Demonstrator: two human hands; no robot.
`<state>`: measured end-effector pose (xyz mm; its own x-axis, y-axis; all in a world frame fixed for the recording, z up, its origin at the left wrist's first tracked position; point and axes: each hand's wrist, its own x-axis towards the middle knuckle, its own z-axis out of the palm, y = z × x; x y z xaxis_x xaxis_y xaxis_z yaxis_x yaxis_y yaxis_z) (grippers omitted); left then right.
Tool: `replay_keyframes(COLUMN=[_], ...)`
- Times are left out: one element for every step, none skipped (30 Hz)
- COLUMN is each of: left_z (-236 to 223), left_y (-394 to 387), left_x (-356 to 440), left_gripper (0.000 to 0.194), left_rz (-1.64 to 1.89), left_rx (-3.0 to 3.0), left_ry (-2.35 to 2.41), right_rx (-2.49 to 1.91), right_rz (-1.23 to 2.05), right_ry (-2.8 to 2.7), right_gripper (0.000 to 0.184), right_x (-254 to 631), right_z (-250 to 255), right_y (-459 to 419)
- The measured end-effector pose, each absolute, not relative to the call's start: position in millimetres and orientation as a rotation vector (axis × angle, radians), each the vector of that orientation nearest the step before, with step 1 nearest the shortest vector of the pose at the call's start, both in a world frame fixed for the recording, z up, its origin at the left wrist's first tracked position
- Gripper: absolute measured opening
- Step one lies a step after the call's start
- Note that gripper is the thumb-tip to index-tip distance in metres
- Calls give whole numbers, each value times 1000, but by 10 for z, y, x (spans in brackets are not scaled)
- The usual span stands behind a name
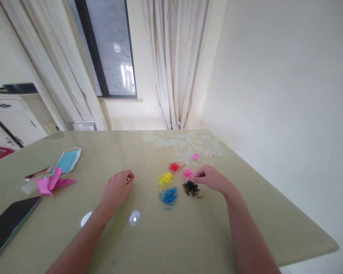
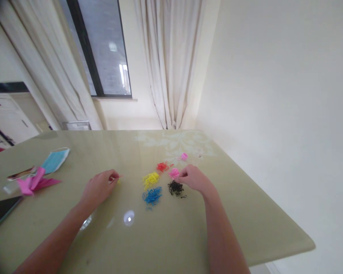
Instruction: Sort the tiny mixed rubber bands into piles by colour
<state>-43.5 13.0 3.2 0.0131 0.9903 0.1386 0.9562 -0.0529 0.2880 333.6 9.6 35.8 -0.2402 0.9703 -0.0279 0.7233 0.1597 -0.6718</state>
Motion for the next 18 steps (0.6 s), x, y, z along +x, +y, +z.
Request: replay_keyframes(left_z=[32, 33, 33, 34, 37, 40, 44, 49, 54, 60, 66, 72, 77, 82, 87, 91, 95, 99], left_y=[126, 124, 123, 125, 128, 132, 137, 140, 141, 139, 131, 119, 102, 80, 54, 27, -1, -29], left_x=[-436, -437, -436, -433, -427, -417, -401, -380, -352, -318, -278, -234, -188, -141, -96, -54, -17, 15], left_gripper=[20, 19, 19, 18, 18, 18, 18, 18, 20, 23, 26, 30, 32, 34, 34, 35, 35, 34], left_rz=[495, 536, 581, 633, 694, 765, 841, 918, 988, 1046, 1089, 1113, 1126, 1128, 1123, 1115, 1098, 1077], left_rx=[2156, 2152, 2140, 2120, 2090, 2053, 2010, 1961, 1912, 1860, 1811, 1764, 1720, 1684, 1658, 1639, 1628, 1622], left_ry=[2061, 2043, 2026, 2005, 1974, 1924, 1854, 1764, 1659, 1550, 1454, 1374, 1313, 1261, 1214, 1176, 1145, 1120], right_rx=[-1632, -1654, -1675, -1698, -1716, -1722, -1711, -1677, -1620, -1550, -1470, -1393, -1329, -1270, -1230, -1199, -1171, -1150], right_rz=[807, 810, 810, 802, 786, 767, 750, 743, 754, 774, 797, 824, 818, 809, 800, 789, 783, 773], right_ry=[-2056, -2074, -2076, -2061, -2041, -2022, -2010, -2008, -2006, -1995, -1971, -1920, -1874, -1845, -1828, -1818, -1809, -1803], right_gripper=[33, 33, 33, 32, 32, 33, 35, 38, 40, 40, 39, 35, 34, 29, 25, 22, 22, 21], right_x=[3338, 3342, 3349, 3358, 3366, 3367, 3356, 3325, 3271, 3191, 3085, 2959, 2820, 2677, 2541, 2418, 2315, 2236], right_z=[313, 279, 257, 247, 249, 262, 282, 307, 333, 356, 373, 381, 380, 369, 349, 324, 295, 265], right_y=[120, 138, 150, 157, 158, 154, 147, 137, 125, 110, 93, 73, 52, 29, 6, -16, -35, -51])
